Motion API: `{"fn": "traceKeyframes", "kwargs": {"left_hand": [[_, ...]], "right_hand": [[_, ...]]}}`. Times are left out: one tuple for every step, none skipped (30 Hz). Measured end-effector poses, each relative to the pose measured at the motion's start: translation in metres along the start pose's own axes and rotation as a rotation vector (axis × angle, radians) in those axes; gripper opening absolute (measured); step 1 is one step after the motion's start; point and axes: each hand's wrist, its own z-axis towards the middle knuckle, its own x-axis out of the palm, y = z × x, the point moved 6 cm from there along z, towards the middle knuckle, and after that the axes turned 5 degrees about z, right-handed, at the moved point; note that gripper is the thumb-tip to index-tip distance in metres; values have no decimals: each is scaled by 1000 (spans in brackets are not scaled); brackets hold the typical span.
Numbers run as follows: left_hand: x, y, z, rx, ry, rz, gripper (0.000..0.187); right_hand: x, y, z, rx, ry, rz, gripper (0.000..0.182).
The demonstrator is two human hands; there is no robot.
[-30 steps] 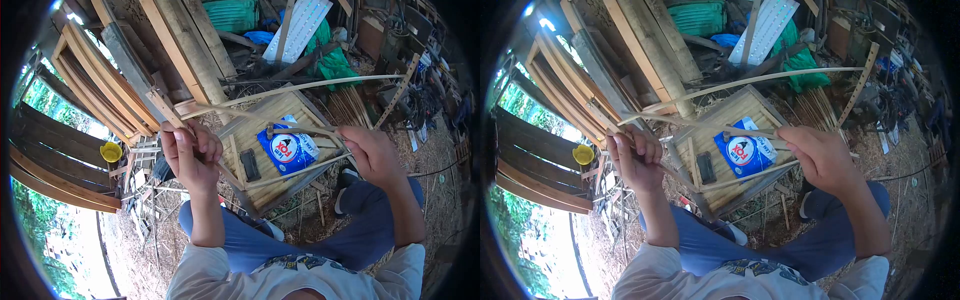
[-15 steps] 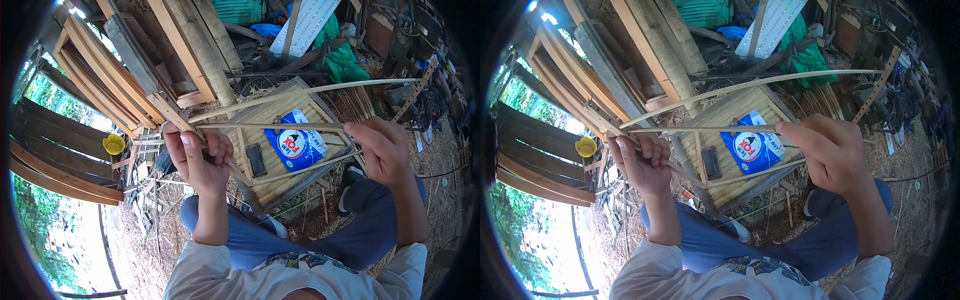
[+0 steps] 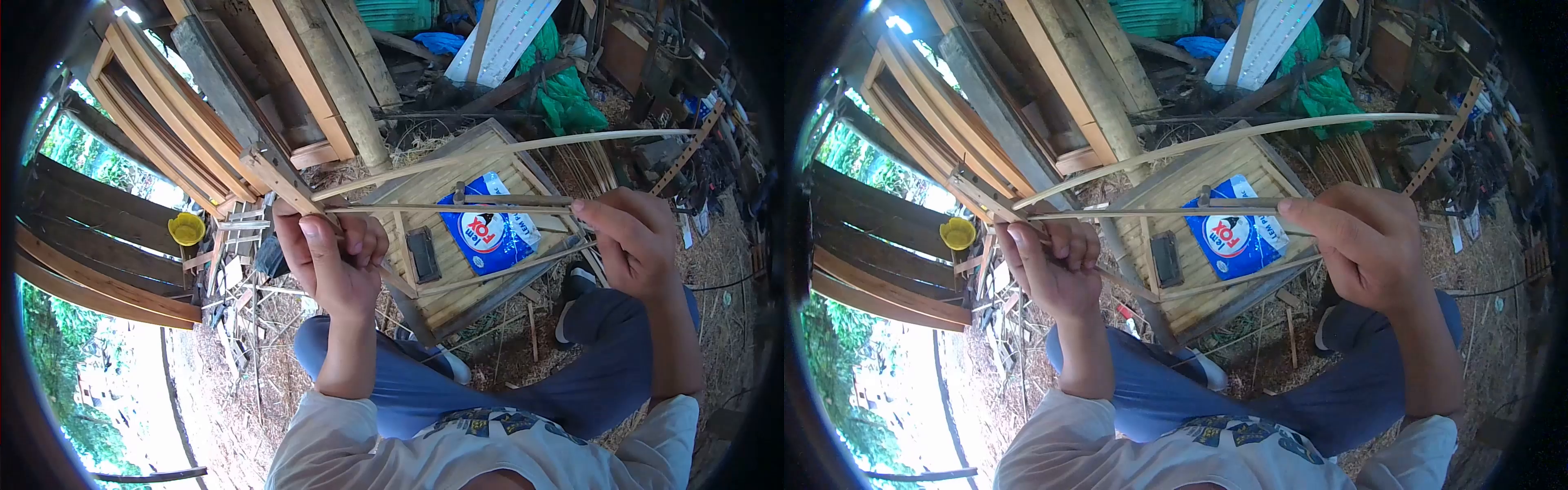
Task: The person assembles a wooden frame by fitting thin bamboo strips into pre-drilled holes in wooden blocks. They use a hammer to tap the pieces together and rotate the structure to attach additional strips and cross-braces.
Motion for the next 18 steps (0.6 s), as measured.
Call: {"fn": "traceKeyframes", "kwargs": {"left_hand": [[1,0,0,0,1,1,23],[1,0,0,-1,3,2,23],[1,0,0,1,5,3,23],[1,0,0,1,8,4,23],[0,1,0,0,12,6,24],[-1,2,0,-8,11,-1,24],[-1,3,0,-14,10,-7,24],[-2,3,0,-19,8,-13,24],[-2,3,0,-27,4,-11,24],[-2,4,-1,-34,-1,-10,24],[-2,4,-1,-40,-6,-9,25],[-2,4,-1,-35,1,-12,25],[-1,3,-1,-29,8,-14,25],[-1,3,-1,-24,16,-15,25],[0,3,-1,-14,25,-19,25],[0,3,-1,-4,35,-22,25],[2,3,-1,5,46,-24,25],[2,3,0,8,44,-25,24]], "right_hand": [[0,0,0,-3,0,-6,46],[0,-1,0,-5,0,-13,46],[0,-1,-1,-3,6,-12,46],[0,-1,0,1,13,-11,45],[0,-1,-1,6,19,-9,45],[0,-1,-1,2,20,-23,45],[-1,0,-1,-4,20,-35,44],[-1,0,-1,-11,20,-46,44],[-1,1,-1,-1,3,-52,43],[-1,2,-1,7,-14,-58,42],[-1,2,0,14,-30,-64,42],[-1,2,-1,29,-22,-87,41],[-1,2,-1,44,-15,-110,40],[-1,2,-2,59,-9,-133,39],[-1,1,-2,61,-1,-128,38],[-2,1,-2,63,6,-122,38],[-1,0,-2,65,13,-117,37],[-1,0,-1,67,7,-120,37]]}}
